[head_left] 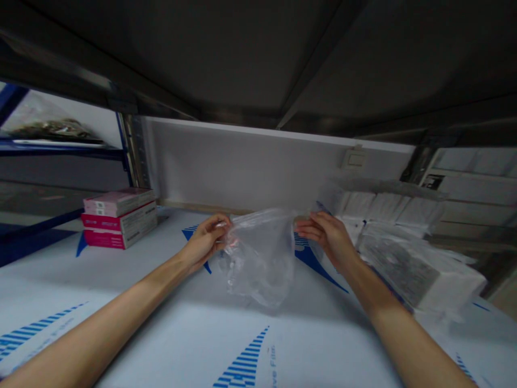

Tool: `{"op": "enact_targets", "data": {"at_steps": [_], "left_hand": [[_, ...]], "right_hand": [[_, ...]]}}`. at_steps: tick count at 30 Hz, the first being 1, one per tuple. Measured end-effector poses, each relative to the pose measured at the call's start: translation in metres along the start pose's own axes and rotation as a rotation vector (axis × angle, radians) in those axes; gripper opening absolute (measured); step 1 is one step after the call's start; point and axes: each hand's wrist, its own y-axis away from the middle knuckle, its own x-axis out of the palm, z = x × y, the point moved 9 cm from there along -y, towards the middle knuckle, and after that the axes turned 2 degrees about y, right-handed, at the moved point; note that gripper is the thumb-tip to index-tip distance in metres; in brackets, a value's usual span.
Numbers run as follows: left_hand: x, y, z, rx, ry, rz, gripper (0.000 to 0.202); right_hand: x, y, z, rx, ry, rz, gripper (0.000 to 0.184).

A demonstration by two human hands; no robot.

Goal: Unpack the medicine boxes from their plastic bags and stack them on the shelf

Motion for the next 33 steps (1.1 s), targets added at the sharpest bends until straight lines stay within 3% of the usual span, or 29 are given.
{"op": "enact_targets", "data": {"at_steps": [4,7,10,13,16,19,21,24,26,27,30,31,33], "left_hand": [[-0.011,-0.004,0.005,-0.014,0.023,-0.110,0.010],[-0.006,-0.004,0.011,-0.042,-0.025,-0.067,0.038],[0.000,0.002,-0.004,0.137,-0.363,-0.041,0.056],[0.015,0.019,-0.030,0.434,-0.790,-0.024,0.048],[0.041,0.038,-0.041,0.650,-1.009,0.136,0.042],[0.062,0.050,-0.028,0.669,-1.118,0.364,0.050],[0.066,0.051,-0.018,0.645,-1.138,0.416,0.046],[0.058,0.046,-0.016,0.648,-1.112,0.305,0.036],[0.048,0.042,-0.024,0.666,-1.075,0.165,0.029],[0.043,0.040,-0.028,0.674,-1.058,0.096,0.023],[0.030,0.036,-0.042,0.673,-1.014,-0.064,0.009],[0.025,0.034,-0.045,0.661,-1.000,-0.112,0.008],[0.014,0.031,-0.051,0.631,-0.967,-0.218,0.013]], "right_hand": [[0.038,0.016,-0.043,0.305,0.190,0.361,0.064],[0.058,0.028,-0.050,0.235,0.310,0.513,0.046],[0.063,0.028,-0.049,0.126,0.325,0.512,0.033],[0.060,0.023,-0.047,0.068,0.251,0.443,0.031],[0.059,0.024,-0.050,0.139,0.120,0.390,0.036],[0.062,0.031,-0.047,0.215,-0.012,0.391,0.060],[0.066,0.035,-0.041,0.210,-0.084,0.422,0.076],[0.070,0.038,-0.037,0.171,-0.097,0.519,0.106],[0.068,0.036,-0.041,0.126,0.023,0.557,0.111],[0.066,0.033,-0.043,0.093,0.111,0.555,0.100],[0.058,0.025,-0.044,-0.020,0.354,0.493,0.032],[0.056,0.023,-0.042,-0.047,0.394,0.472,0.027],[0.054,0.022,-0.035,-0.078,0.404,0.436,0.035]]}}
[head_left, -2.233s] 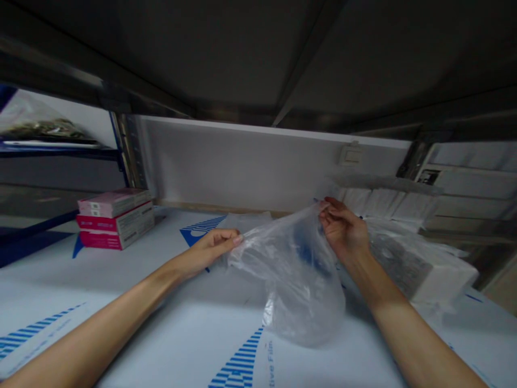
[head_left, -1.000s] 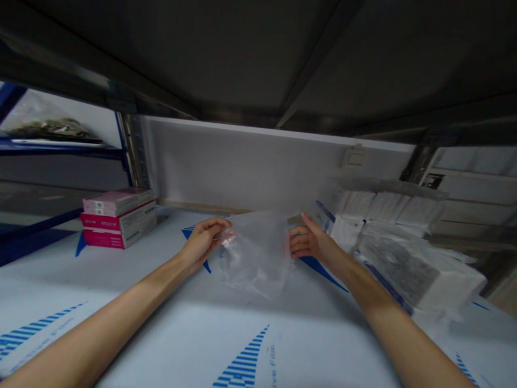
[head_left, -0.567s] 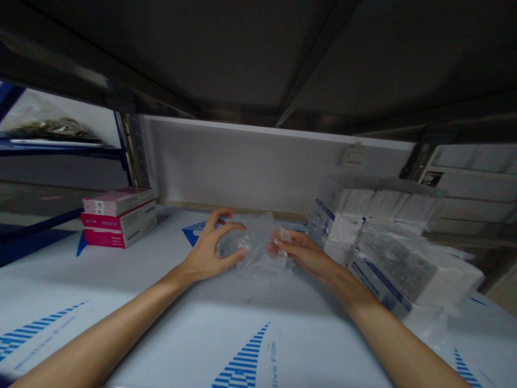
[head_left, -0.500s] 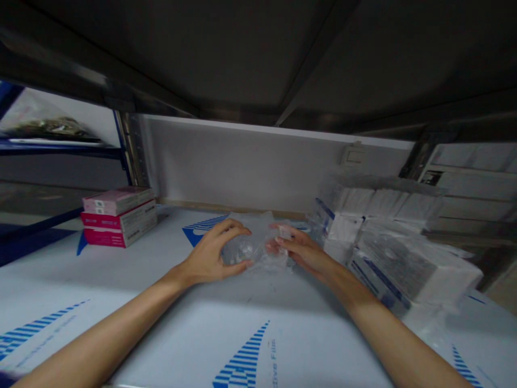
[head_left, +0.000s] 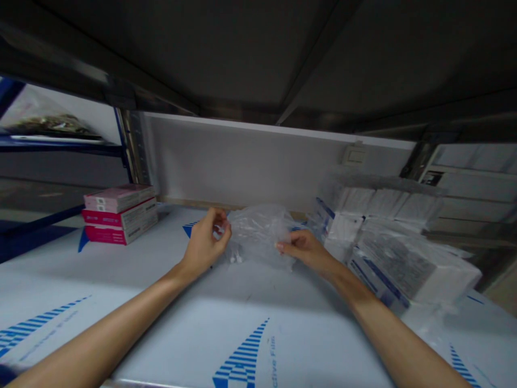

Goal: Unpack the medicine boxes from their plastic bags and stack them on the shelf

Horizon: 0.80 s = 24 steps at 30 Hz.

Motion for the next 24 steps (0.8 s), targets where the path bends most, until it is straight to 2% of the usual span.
{"op": "enact_targets", "data": {"at_steps": [5,8,11,13,15,17,20,22,24], "left_hand": [[-0.017,-0.004,0.020,-0.169,0.021,-0.176,0.018],[-0.010,-0.004,0.026,-0.213,0.091,-0.128,0.017],[0.001,-0.003,0.026,-0.195,0.128,-0.043,0.017],[0.000,-0.003,0.029,-0.185,0.107,-0.062,0.018],[-0.009,-0.004,0.039,-0.228,0.121,-0.156,0.013],[-0.017,-0.002,0.056,-0.341,0.236,-0.264,0.013],[-0.016,0.000,0.076,-0.517,0.477,-0.322,0.033],[-0.009,-0.001,0.077,-0.573,0.672,-0.311,0.041],[0.000,-0.004,0.070,-0.596,0.877,-0.267,0.035]], "right_hand": [[-0.007,0.001,0.016,-0.035,-0.145,-0.064,0.034],[-0.005,0.001,0.017,-0.036,-0.213,-0.096,0.036],[-0.001,0.001,0.018,-0.051,-0.209,-0.082,0.034],[0.001,0.002,0.018,-0.035,-0.221,-0.046,0.035],[0.001,0.003,0.018,-0.020,-0.241,-0.007,0.037],[0.001,0.004,0.020,-0.033,-0.240,0.040,0.037],[0.001,0.005,0.024,-0.080,-0.207,0.109,0.033],[0.004,0.006,0.023,-0.084,-0.170,0.153,0.033],[0.001,0.004,0.018,-0.071,-0.145,0.113,0.033]]}}
